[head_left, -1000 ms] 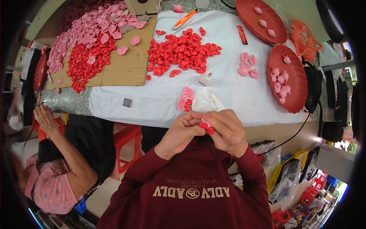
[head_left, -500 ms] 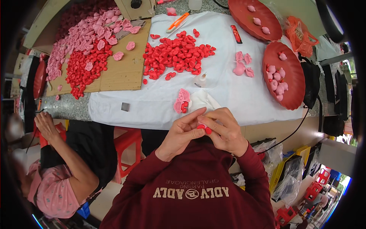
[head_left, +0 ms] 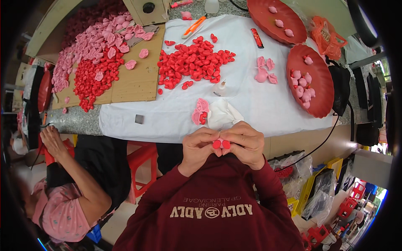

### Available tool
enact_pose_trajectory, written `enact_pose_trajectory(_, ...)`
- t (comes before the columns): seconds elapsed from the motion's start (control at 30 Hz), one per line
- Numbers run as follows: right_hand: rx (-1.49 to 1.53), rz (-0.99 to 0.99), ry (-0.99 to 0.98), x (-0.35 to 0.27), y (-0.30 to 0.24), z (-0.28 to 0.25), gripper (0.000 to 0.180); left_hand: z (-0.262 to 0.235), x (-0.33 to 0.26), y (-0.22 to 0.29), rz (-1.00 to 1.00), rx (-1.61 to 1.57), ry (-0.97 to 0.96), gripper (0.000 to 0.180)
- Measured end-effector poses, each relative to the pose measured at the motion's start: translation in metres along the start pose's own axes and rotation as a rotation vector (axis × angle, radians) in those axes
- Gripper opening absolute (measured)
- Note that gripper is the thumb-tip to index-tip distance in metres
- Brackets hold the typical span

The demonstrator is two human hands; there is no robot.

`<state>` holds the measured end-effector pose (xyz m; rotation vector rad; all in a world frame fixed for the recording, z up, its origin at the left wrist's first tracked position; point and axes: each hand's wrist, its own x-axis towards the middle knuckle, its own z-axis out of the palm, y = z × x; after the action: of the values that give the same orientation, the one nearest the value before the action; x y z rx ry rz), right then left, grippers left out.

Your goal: Assembling small decorative clay items by attaching pink and red clay pieces to a white clay base.

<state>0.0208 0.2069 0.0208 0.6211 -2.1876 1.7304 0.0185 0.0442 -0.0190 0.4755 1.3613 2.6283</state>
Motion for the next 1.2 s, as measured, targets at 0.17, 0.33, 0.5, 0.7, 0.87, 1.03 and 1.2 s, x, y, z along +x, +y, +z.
enact_pose_trajectory(0.17, -0.004, -0.01, 0.042, 0.002, -0.002, 0.006, 0.033, 0.0, 0.001, 0.0, 0.006, -0.019, 0.024, 0.022)
enact_pose_trajectory(0.33, -0.026, 0.016, 0.071, 0.003, -0.005, 0.013, 0.035, 0.0, 0.0, -0.011, -0.11, -0.329, 0.076, 0.021)
enact_pose_trajectory(0.5, 0.145, 0.089, 0.084, -0.002, 0.0, 0.01, 0.034, -0.002, 0.005, -0.004, -0.135, -0.397, 0.006, 0.025)
enact_pose_trajectory(0.7, 0.052, 0.292, 0.083, 0.002, -0.008, 0.006, 0.029, 0.005, 0.016, 0.014, -0.063, 0.083, 0.096, 0.026)
enact_pose_trajectory(0.87, -0.117, 0.259, 0.045, 0.008, -0.017, 0.003, 0.029, 0.004, 0.017, 0.016, 0.129, 0.589, 0.066, 0.025)
enact_pose_trajectory(1.03, -0.285, 0.121, 0.011, 0.013, -0.026, 0.003, 0.026, 0.007, 0.019, 0.021, 0.254, 0.791, 0.031, 0.023)
enact_pose_trajectory(1.2, -0.382, 0.056, 0.031, 0.012, -0.028, 0.009, 0.026, 0.006, 0.018, 0.025, 0.268, 0.841, 0.021, 0.023)
